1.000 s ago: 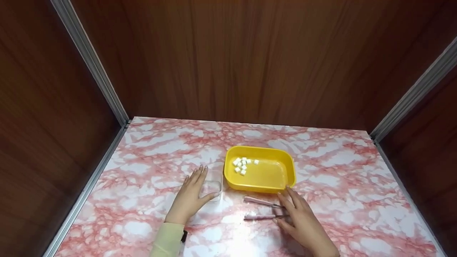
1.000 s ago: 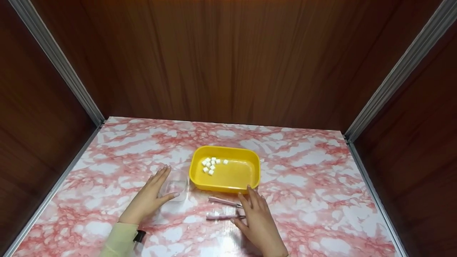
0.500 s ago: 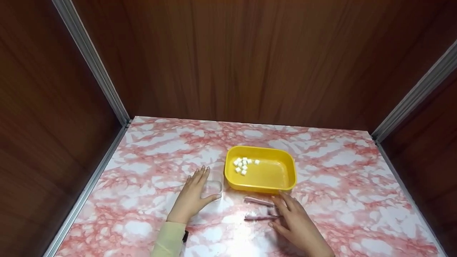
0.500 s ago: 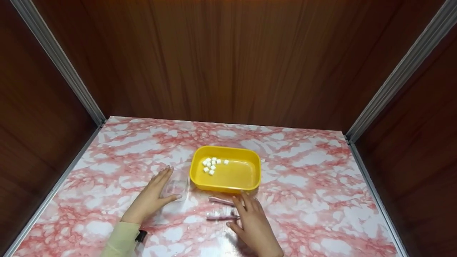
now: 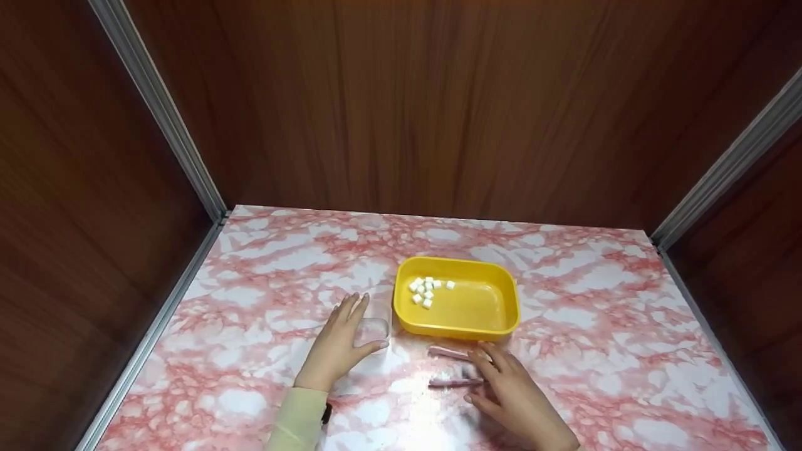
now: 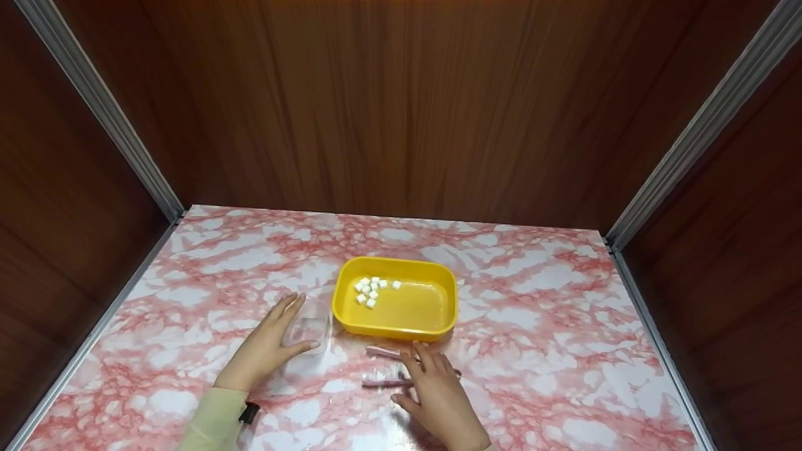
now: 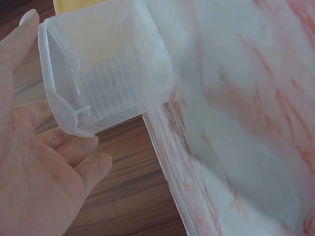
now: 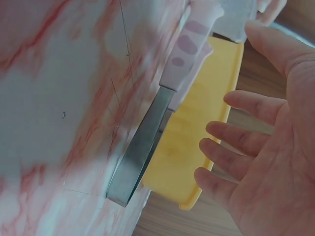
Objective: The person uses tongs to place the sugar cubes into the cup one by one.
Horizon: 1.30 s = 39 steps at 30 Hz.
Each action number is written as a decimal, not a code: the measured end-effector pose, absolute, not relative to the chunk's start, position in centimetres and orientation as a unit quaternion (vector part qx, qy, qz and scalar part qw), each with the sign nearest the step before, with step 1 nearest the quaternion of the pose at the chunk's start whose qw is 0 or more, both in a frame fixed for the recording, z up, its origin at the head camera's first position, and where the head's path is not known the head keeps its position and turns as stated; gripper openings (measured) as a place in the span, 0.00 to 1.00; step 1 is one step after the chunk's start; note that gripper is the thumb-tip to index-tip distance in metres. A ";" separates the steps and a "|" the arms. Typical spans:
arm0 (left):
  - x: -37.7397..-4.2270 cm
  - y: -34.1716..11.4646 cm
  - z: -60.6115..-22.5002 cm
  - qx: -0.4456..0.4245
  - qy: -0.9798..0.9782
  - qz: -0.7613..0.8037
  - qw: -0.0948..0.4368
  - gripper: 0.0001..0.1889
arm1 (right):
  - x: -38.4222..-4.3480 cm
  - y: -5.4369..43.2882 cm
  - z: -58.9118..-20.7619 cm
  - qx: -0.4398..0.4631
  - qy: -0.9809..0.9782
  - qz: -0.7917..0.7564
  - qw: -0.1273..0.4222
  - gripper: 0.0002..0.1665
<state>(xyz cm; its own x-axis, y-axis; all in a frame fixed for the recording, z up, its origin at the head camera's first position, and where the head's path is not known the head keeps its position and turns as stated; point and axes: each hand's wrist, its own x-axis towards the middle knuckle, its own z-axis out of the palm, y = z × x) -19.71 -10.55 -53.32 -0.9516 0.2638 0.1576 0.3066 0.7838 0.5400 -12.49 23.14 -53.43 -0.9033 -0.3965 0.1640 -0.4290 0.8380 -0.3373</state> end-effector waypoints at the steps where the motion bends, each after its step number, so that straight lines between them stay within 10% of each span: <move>1: -19.7 -10.6 -53.3 -0.151 -0.943 -0.293 0.038 0.49 | -12.6 23.1 -53.4 0.217 -0.958 0.185 0.041 0.42; 39: -20.6 -10.7 -53.7 -0.114 -0.907 -0.405 0.013 0.53 | -14.0 22.2 -54.1 0.231 -0.955 0.185 0.007 0.41</move>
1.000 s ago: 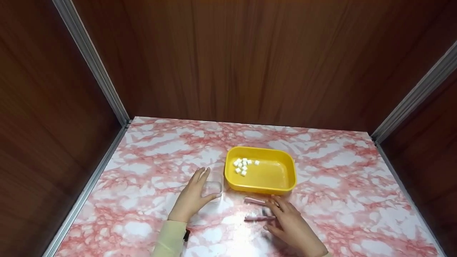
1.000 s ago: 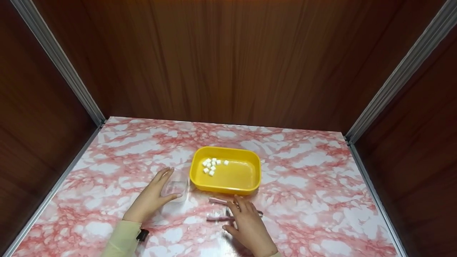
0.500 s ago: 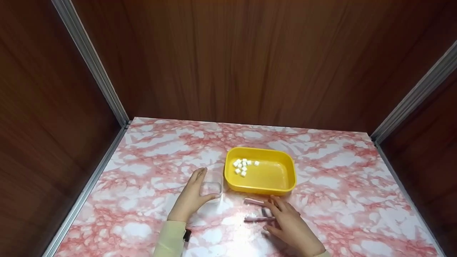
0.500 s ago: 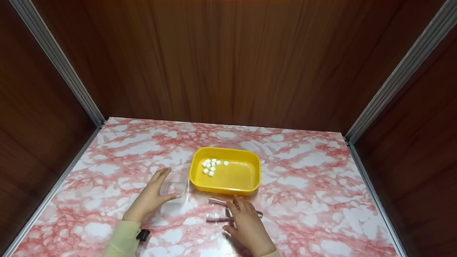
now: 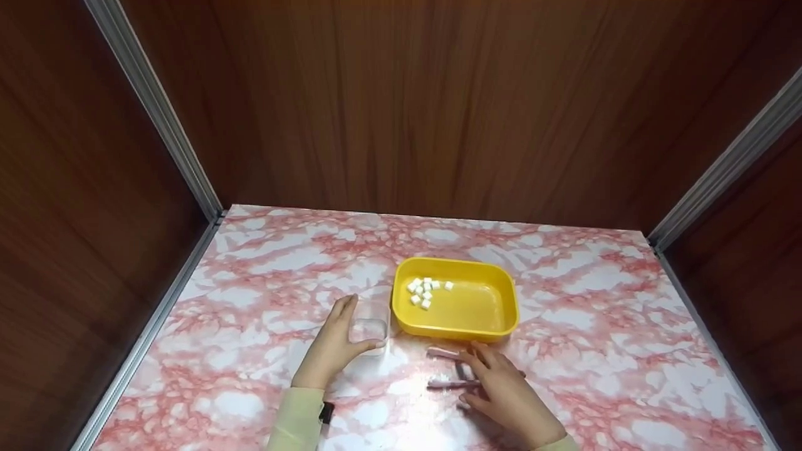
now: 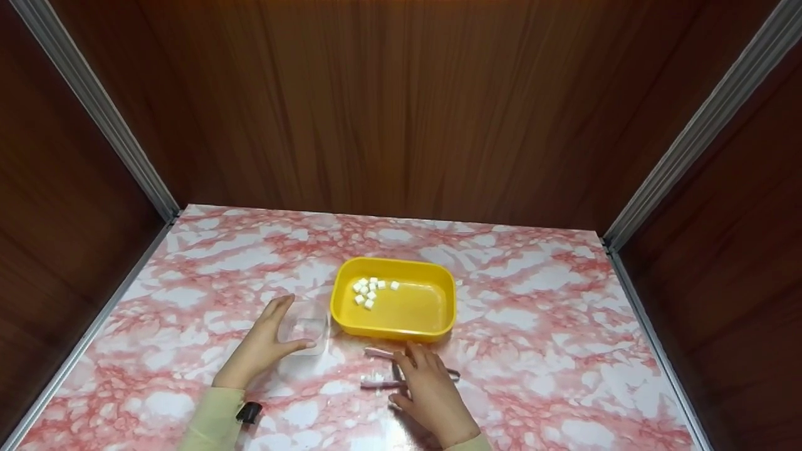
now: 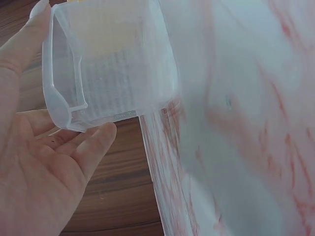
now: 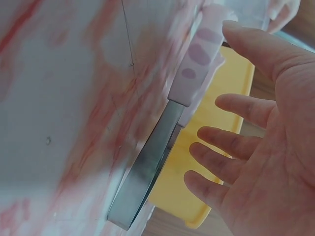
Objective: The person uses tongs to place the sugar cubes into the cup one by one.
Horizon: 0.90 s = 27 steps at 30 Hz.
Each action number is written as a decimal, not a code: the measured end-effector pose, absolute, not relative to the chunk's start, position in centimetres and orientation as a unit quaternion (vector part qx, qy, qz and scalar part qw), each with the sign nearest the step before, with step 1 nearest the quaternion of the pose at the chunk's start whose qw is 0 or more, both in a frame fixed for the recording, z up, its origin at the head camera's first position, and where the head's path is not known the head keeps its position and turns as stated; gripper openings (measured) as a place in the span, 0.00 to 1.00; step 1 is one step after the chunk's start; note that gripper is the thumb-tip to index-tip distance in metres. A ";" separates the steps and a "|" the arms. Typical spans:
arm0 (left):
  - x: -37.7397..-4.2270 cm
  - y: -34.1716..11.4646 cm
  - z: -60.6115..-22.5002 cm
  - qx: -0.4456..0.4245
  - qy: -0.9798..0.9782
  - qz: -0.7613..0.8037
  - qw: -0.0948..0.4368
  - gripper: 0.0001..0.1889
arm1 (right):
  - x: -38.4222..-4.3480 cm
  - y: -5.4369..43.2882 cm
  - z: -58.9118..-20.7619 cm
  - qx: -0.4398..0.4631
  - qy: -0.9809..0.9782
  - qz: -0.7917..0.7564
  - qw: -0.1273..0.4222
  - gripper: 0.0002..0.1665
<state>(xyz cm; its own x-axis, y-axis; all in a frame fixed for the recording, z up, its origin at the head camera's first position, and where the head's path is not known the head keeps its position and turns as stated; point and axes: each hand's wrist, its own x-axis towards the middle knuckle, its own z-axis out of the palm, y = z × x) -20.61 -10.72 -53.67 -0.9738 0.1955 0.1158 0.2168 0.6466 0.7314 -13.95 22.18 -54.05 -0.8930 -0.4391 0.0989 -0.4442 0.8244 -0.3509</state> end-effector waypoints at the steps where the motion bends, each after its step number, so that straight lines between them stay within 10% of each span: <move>1: -20.6 -10.7 -53.7 -0.112 -0.907 -0.405 0.012 0.53 | -14.0 22.1 -54.1 0.233 -0.955 0.186 0.008 0.41; 27: -20.7 -10.8 -54.0 -0.107 -0.904 -0.414 0.016 0.52 | -14.3 21.0 -54.9 0.292 -0.945 0.143 0.031 0.42</move>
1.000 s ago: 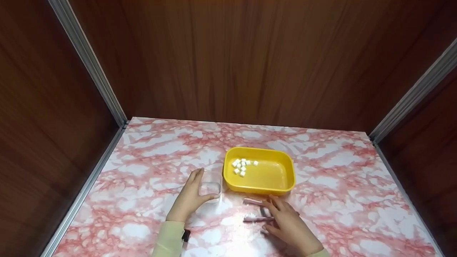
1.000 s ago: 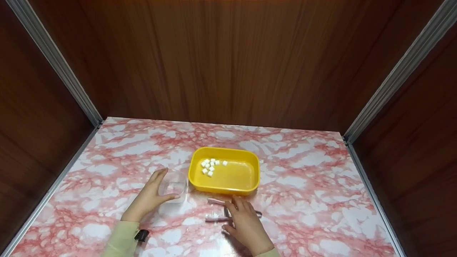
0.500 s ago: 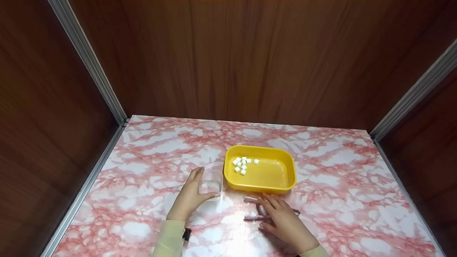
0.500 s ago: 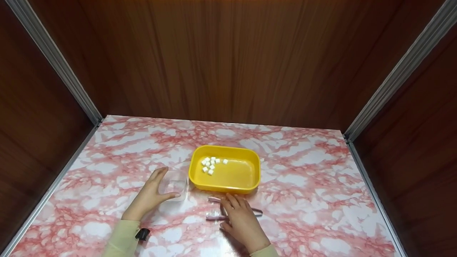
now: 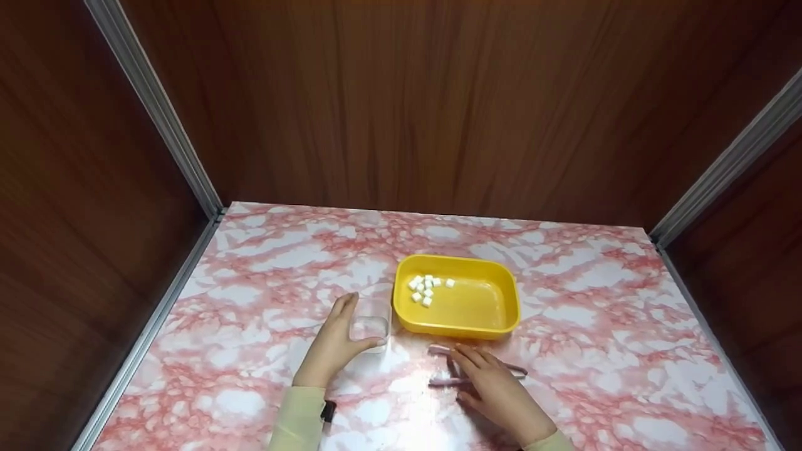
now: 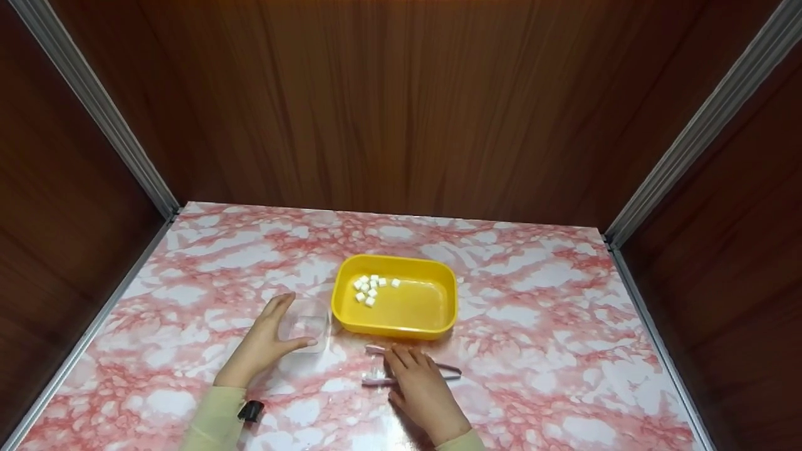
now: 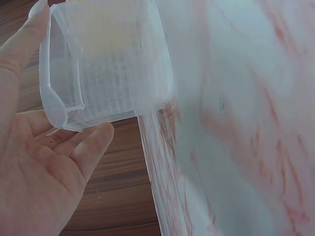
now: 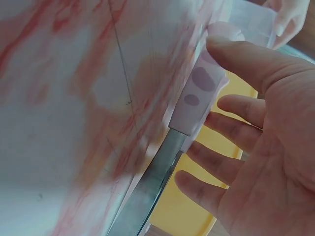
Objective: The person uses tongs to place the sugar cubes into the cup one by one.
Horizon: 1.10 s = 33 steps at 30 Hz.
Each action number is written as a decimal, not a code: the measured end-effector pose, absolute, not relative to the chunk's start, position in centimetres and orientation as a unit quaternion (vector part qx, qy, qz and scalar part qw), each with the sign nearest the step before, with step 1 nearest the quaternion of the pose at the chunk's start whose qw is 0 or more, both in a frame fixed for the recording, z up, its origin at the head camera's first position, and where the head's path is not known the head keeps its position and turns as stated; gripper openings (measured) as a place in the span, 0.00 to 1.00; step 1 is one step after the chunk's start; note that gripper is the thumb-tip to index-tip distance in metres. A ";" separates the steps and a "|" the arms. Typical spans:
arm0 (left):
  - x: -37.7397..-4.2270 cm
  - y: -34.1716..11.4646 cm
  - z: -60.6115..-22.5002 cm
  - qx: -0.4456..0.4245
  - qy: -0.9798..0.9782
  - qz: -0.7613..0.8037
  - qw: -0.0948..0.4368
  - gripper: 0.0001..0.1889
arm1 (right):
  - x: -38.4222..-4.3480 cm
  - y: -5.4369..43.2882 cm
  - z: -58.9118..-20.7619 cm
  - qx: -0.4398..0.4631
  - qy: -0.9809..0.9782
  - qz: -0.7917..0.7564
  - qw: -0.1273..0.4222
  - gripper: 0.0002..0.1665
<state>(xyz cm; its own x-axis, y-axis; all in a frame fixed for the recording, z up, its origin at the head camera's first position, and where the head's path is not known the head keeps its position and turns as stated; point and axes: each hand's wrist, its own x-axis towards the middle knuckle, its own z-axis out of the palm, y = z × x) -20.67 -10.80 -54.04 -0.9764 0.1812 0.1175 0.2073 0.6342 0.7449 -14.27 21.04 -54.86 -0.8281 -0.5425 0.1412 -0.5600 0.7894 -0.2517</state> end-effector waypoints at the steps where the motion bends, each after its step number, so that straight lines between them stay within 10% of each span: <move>1: -20.7 -10.8 -54.1 -0.109 -0.904 -0.413 0.018 0.52 | -14.3 21.0 -54.9 0.292 -0.945 0.142 0.033 0.42; 33: -20.8 -10.7 -54.0 -0.104 -0.906 -0.410 0.012 0.54 | -14.7 20.4 -55.7 0.271 -0.950 0.124 0.090 0.40</move>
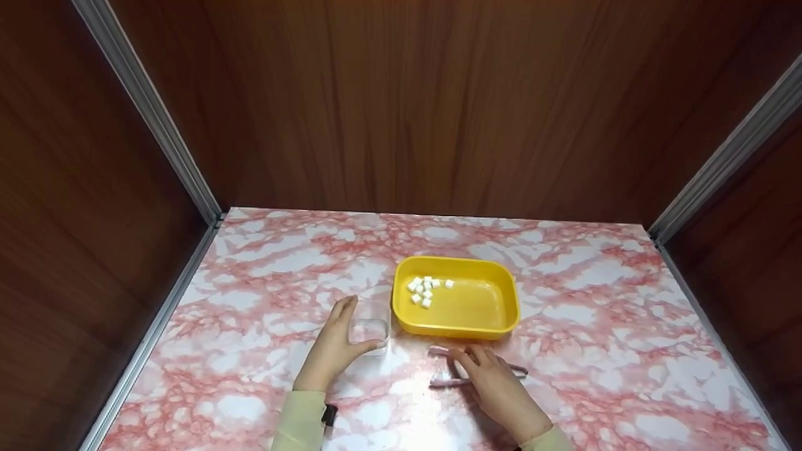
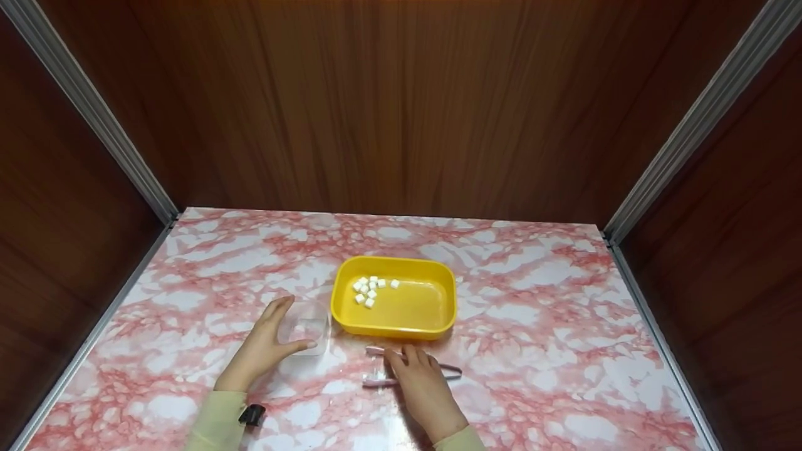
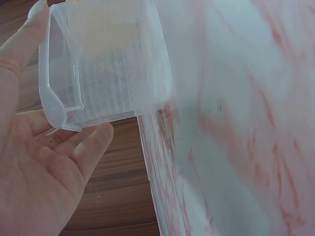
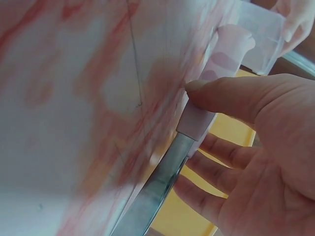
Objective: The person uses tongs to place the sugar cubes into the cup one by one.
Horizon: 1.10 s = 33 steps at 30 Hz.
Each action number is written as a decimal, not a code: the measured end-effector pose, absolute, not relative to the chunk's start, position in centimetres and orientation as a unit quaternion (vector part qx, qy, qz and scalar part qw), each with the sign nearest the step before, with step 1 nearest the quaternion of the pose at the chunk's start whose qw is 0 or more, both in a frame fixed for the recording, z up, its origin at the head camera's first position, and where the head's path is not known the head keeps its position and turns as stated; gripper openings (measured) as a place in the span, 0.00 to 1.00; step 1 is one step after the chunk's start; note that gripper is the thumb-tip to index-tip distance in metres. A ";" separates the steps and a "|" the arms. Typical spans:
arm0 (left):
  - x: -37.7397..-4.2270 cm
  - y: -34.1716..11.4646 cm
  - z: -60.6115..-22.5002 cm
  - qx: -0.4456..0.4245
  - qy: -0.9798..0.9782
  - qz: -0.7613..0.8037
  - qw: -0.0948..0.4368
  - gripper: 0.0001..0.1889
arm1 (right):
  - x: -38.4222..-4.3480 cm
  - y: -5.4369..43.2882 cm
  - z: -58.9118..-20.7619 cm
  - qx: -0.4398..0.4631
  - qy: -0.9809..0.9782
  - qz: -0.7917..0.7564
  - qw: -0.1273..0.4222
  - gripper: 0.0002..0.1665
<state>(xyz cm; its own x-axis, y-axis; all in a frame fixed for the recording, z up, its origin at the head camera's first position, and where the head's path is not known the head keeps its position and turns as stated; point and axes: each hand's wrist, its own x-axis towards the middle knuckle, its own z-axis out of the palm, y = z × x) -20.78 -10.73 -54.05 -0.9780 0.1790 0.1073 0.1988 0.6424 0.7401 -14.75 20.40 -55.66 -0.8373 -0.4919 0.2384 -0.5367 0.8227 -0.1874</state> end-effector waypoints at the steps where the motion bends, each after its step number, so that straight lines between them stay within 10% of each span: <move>1: -20.8 -10.7 -54.0 -0.103 -0.906 -0.410 0.012 0.54 | -14.7 20.4 -55.7 0.269 -0.952 0.122 0.087 0.39; 33: -20.8 -10.8 -54.2 -0.104 -0.901 -0.422 0.014 0.53 | -15.0 20.4 -55.1 0.237 -0.964 0.098 0.068 0.33</move>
<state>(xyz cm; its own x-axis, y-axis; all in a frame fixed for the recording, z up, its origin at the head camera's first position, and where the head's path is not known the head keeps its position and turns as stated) -20.76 -10.81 -54.24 -0.9779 0.1756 0.1133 0.1995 0.6228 0.7566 -14.96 20.44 -55.11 -0.8788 -0.4434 0.1767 -0.4698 0.8687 -0.1567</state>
